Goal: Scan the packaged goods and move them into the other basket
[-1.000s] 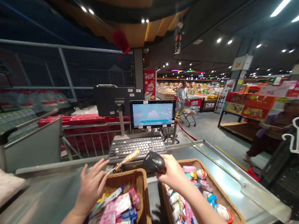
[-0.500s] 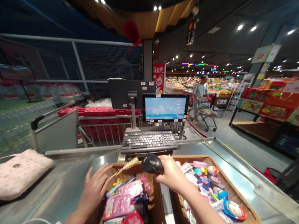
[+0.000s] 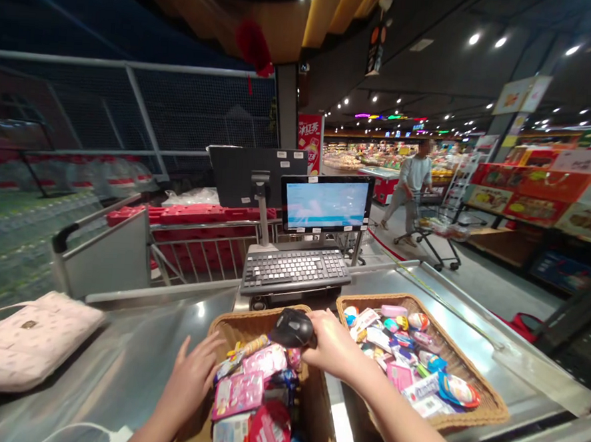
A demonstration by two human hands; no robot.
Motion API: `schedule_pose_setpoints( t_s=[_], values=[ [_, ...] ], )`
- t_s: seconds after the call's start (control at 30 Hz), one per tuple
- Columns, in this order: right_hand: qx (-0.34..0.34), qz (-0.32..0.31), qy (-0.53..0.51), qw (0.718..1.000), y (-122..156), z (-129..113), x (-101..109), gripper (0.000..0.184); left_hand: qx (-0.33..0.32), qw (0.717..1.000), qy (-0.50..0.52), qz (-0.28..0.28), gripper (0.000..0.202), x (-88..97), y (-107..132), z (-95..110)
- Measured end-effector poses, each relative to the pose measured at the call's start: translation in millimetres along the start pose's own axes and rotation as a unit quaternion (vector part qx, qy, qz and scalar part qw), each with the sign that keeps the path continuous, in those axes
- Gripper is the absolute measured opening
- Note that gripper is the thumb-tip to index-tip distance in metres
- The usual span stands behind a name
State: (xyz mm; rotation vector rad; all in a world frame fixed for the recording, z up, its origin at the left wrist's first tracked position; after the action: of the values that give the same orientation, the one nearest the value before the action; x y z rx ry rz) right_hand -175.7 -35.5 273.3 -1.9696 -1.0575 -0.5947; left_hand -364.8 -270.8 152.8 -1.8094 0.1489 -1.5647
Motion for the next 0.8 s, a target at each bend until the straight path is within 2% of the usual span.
schedule_pose_setpoints(
  t_s=[0.07, 0.13, 0.27, 0.37, 0.47, 0.57, 0.67, 0.8],
  values=[
    [-0.008, 0.002, 0.000, 1.000, 3.7, 4.3, 4.1, 0.017, 0.009, 0.999, -0.018, -0.038, 0.025, -4.6, -0.9, -0.5],
    [-0.017, 0.007, -0.002, 1.000, 8.3, 10.0, 12.0, 0.016, 0.015, 0.997, -0.047, -0.052, 0.025, -7.4, -6.2, 0.3],
    [-0.053, 0.044, 0.012, 0.998, 21.8, 28.0, 41.2, 0.016, 0.007, 0.998, -0.049, -0.035, 0.023, -12.9, -31.1, 12.8],
    [-0.087, 0.088, 0.025, 0.992, 35.5, 45.8, 73.8, 0.015, -0.026, 1.000, 0.004, -0.012, 0.028, -20.2, -60.7, 37.0],
    [-0.117, 0.111, 0.035, 0.986, 50.8, 66.2, 108.3, 0.021, -0.077, 0.995, 0.067, 0.011, 0.031, -29.6, -95.1, 76.5],
    [-0.143, 0.151, 0.057, 0.976, 66.6, 87.8, 140.7, 0.025, -0.133, 0.982, 0.129, 0.021, 0.030, -40.4, -127.7, 129.3],
    [-0.162, 0.170, 0.080, 0.969, 81.6, 106.7, 163.1, 0.022, -0.182, 0.966, 0.184, 0.008, 0.031, -52.8, -152.7, 189.6],
    [-0.183, 0.182, 0.096, 0.961, 97.6, 125.4, 179.7, 0.020, -0.242, 0.940, 0.235, -0.058, 0.026, -77.7, -169.8, 269.3]
  ],
)
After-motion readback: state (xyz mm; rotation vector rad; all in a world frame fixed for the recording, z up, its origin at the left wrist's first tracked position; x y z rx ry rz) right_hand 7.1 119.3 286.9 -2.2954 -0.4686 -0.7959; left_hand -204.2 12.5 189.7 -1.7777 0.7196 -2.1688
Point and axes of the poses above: each hand's wrist, its own y-axis away from the middle knuckle, its own x-axis out of the back of the hand, z = x × y, the point moved 4 cm from there along -y, towards the middle knuckle, and after that the axes turned 13 degrees about z, right-handed, at the moved point
